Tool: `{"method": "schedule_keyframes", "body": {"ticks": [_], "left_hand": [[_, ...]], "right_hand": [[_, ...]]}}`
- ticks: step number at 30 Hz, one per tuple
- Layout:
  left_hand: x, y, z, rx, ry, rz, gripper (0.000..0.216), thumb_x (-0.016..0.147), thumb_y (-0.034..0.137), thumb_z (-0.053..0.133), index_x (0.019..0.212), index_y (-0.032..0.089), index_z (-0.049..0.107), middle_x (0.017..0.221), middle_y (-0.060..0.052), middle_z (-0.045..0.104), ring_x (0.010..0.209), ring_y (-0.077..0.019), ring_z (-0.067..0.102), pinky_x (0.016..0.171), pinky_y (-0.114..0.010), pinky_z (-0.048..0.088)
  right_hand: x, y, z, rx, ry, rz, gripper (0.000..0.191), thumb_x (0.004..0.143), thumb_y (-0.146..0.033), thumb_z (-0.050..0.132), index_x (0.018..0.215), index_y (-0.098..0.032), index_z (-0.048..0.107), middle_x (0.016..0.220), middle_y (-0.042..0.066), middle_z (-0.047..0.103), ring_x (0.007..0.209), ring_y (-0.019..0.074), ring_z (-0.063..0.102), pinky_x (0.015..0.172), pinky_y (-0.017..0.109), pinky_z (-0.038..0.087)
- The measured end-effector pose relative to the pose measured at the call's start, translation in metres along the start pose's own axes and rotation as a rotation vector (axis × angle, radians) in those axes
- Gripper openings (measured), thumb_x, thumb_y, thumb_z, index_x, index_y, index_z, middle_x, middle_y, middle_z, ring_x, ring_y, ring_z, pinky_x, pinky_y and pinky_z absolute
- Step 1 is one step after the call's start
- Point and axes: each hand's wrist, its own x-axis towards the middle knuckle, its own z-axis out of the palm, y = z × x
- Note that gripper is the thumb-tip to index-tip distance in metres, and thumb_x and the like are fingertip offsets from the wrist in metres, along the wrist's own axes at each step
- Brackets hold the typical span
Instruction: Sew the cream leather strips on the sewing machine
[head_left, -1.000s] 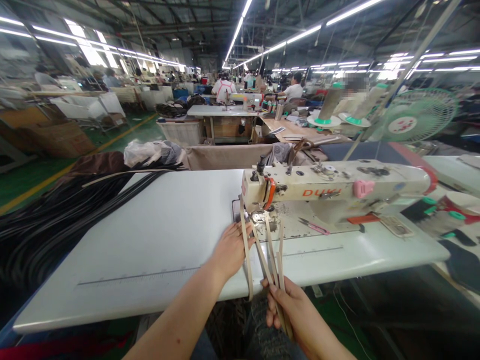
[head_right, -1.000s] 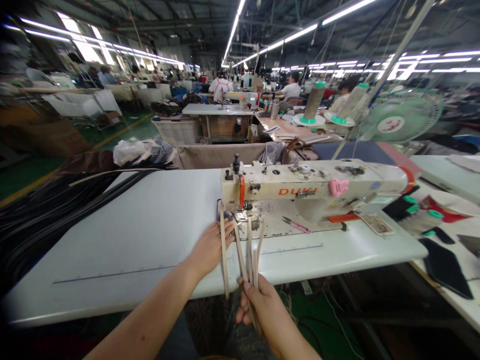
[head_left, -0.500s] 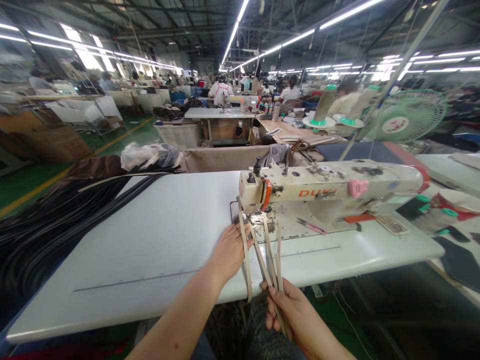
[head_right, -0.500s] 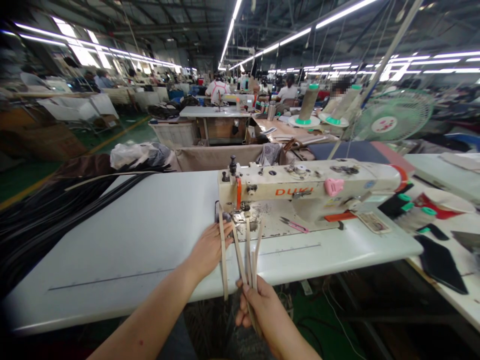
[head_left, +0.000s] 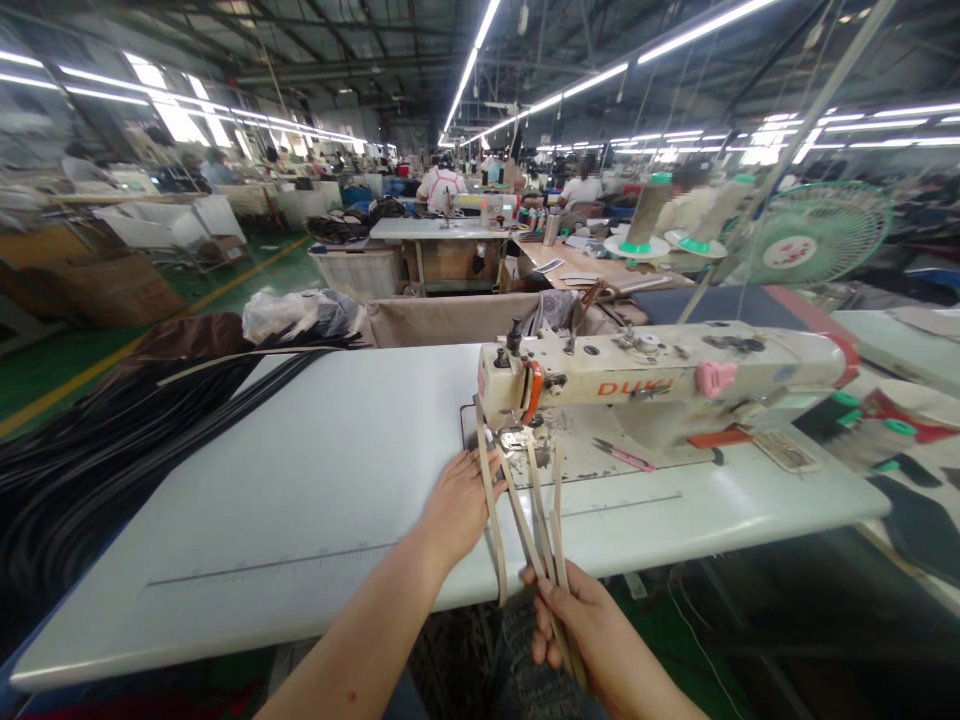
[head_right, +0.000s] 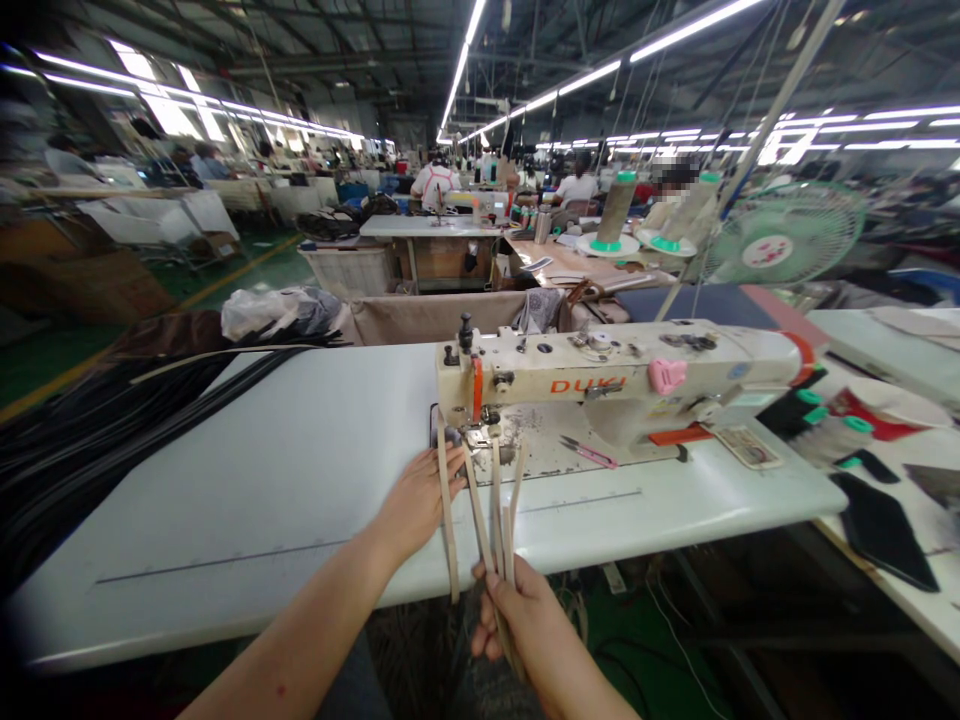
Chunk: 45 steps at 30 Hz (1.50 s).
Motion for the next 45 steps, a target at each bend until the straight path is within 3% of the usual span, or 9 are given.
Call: {"method": "schedule_keyframes", "body": {"ticks": [45], "left_hand": [[0.0003, 0.0037, -0.0034, -0.007, -0.017, -0.041, 0.042, 0.106, 0.037, 0.035, 0.139, 0.017, 0.052, 0.144, -0.01, 0.054, 0.136, -0.0246, 0.048, 0.116, -0.047, 0.04]], "right_hand": [[0.0004, 0.0016, -0.0004, -0.017, -0.014, -0.009, 0.043, 0.081, -0.052, 0.07, 0.102, -0.016, 0.059, 0.059, -0.006, 0.057, 0.046, 0.0104, 0.062, 0.043, 0.018, 0.036]]}}
